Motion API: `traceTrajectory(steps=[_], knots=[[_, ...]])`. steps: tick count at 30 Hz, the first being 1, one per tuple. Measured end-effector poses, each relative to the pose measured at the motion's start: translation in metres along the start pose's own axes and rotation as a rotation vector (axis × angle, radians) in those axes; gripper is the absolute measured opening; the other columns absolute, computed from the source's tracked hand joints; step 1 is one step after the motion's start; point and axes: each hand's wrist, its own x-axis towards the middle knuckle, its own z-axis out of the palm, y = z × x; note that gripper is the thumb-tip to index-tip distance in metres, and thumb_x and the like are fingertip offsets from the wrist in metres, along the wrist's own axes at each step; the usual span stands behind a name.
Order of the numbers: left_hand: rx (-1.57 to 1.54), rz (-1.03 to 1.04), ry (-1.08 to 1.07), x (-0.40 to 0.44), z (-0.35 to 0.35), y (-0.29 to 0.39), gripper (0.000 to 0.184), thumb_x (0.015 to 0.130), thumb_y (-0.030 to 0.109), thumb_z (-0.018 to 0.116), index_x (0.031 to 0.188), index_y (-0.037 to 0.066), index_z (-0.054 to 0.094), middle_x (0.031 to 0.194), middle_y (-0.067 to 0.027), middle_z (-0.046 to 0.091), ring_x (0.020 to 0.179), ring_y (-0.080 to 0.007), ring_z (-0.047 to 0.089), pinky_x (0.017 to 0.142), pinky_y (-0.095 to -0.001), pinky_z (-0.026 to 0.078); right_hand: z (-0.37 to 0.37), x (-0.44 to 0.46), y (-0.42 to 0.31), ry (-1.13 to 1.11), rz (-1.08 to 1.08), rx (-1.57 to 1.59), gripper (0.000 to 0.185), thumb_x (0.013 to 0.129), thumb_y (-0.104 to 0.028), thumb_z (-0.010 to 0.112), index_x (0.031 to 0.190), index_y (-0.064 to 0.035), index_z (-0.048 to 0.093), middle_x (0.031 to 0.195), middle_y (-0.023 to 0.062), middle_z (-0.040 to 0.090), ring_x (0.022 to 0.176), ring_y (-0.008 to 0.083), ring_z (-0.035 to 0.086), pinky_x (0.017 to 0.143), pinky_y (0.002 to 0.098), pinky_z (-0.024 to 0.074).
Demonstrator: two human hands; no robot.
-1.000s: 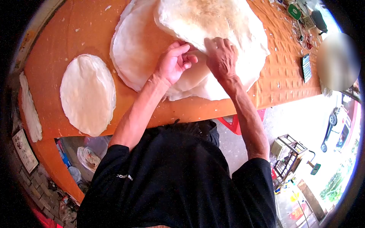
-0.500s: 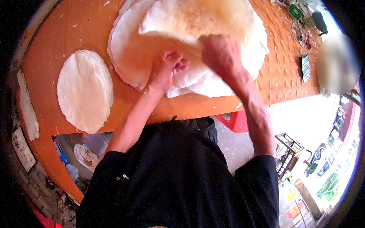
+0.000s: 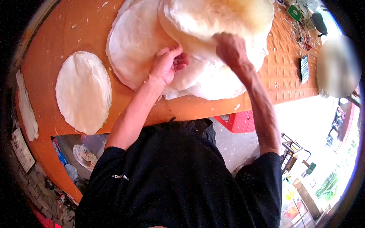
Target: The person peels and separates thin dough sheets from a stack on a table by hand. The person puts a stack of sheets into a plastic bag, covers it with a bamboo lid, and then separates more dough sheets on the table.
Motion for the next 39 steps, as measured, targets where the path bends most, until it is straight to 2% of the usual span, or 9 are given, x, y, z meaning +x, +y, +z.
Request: traceTrajectory(steps=[5, 13, 17, 20, 24, 27, 30, 34, 39], knots=[[0.319, 0.021, 0.113, 0.002, 0.005, -0.003, 0.019, 0.083, 0.019, 0.062, 0.082, 0.0, 0.058, 0.062, -0.0077, 0.058, 0.045, -0.014, 0.054, 0.039, -0.0251, 0.039, -0.001, -0.011, -0.011, 0.121, 0.008, -0.006, 0.033, 0.069, -0.004, 0.057, 0.101, -0.0088, 0.065, 0.091, 0.0096, 0.063, 0.09, 0.0274, 0.06, 0.076, 0.0371, 0.0501], [0.194, -0.006, 0.051, 0.011, 0.01, 0.003, 0.011, 0.08, 0.011, 0.062, 0.074, 0.004, 0.058, 0.059, -0.0044, 0.055, 0.04, -0.0097, 0.043, 0.035, -0.0226, 0.029, 0.002, 0.002, -0.03, 0.214, -0.129, -0.025, 0.022, 0.072, -0.006, 0.056, 0.091, -0.0084, 0.065, 0.084, 0.009, 0.063, 0.085, 0.029, 0.059, 0.071, 0.0356, 0.0504], [0.046, -0.016, -0.012, 0.011, 0.006, 0.009, 0.009, 0.079, 0.01, 0.063, 0.074, 0.006, 0.057, 0.059, -0.0033, 0.053, 0.041, -0.0092, 0.042, 0.036, -0.021, 0.027, 0.013, -0.027, -0.048, 0.218, -0.25, 0.166, 0.051, 0.075, -0.032, 0.068, 0.114, -0.0034, 0.055, 0.109, 0.018, 0.058, 0.104, 0.0369, 0.053, 0.089, 0.0436, 0.0428], [0.019, -0.07, -0.033, 0.011, 0.005, 0.008, 0.012, 0.082, 0.013, 0.064, 0.075, 0.007, 0.056, 0.062, -0.0031, 0.054, 0.044, -0.0089, 0.043, 0.037, -0.0194, 0.026, 0.033, -0.038, -0.033, 0.321, -0.11, 0.037, 0.054, 0.068, -0.026, 0.073, 0.114, -0.0031, 0.055, 0.114, 0.0171, 0.056, 0.109, 0.0355, 0.051, 0.093, 0.0424, 0.0406], [-0.044, -0.024, -0.138, 0.007, 0.011, 0.012, 0.013, 0.084, 0.014, 0.063, 0.076, 0.007, 0.056, 0.064, -0.0038, 0.057, 0.047, -0.0091, 0.046, 0.038, -0.0191, 0.027, 0.037, -0.031, -0.037, 0.324, -0.014, -0.101, 0.037, 0.066, -0.012, 0.068, 0.102, -0.0066, 0.058, 0.107, 0.0117, 0.059, 0.103, 0.0319, 0.055, 0.085, 0.0423, 0.0442], [0.026, 0.024, -0.154, -0.012, 0.001, 0.013, 0.013, 0.087, 0.018, 0.06, 0.088, 0.006, 0.059, 0.066, -0.0021, 0.057, 0.051, -0.0082, 0.048, 0.041, -0.02, 0.032, 0.013, -0.007, -0.005, 0.335, -0.098, -0.128, 0.013, 0.079, -0.013, 0.053, 0.086, -0.0126, 0.064, 0.073, 0.0097, 0.064, 0.067, 0.0301, 0.063, 0.059, 0.0416, 0.0511], [0.158, 0.056, -0.019, -0.047, -0.027, 0.004, 0.016, 0.087, 0.02, 0.06, 0.094, 0.005, 0.059, 0.067, -0.001, 0.057, 0.053, -0.0078, 0.05, 0.043, -0.0198, 0.034, -0.077, 0.007, -0.022, 0.384, 0.067, -0.375, 0.025, 0.079, -0.011, 0.051, 0.1, -0.0147, 0.064, 0.076, 0.0129, 0.065, 0.067, 0.0327, 0.063, 0.058, 0.041, 0.0499], [0.242, 0.076, 0.097, -0.088, -0.102, -0.019, 0.022, 0.086, 0.019, 0.062, 0.102, 0.005, 0.057, 0.073, -0.0007, 0.059, 0.058, -0.0088, 0.053, 0.049, -0.0199, 0.039, -0.107, -0.015, -0.079, 0.513, -0.259, -0.202, 0.021, 0.074, -0.006, 0.054, 0.091, -0.0153, 0.062, 0.074, 0.0111, 0.062, 0.067, 0.031, 0.061, 0.057, 0.041, 0.0486], [0.092, 0.128, 0.401, -0.108, -0.141, -0.015, 0.029, 0.085, 0.012, 0.06, 0.111, 0.001, 0.052, 0.089, -0.0062, 0.062, 0.073, -0.0151, 0.063, 0.059, -0.0239, 0.047, 0.008, -0.044, -0.111, -0.013, -0.301, -0.064, 0.008, 0.071, -0.002, 0.053, 0.076, -0.0054, 0.058, 0.072, 0.0115, 0.06, 0.071, 0.0288, 0.061, 0.058, 0.0395, 0.0499]])
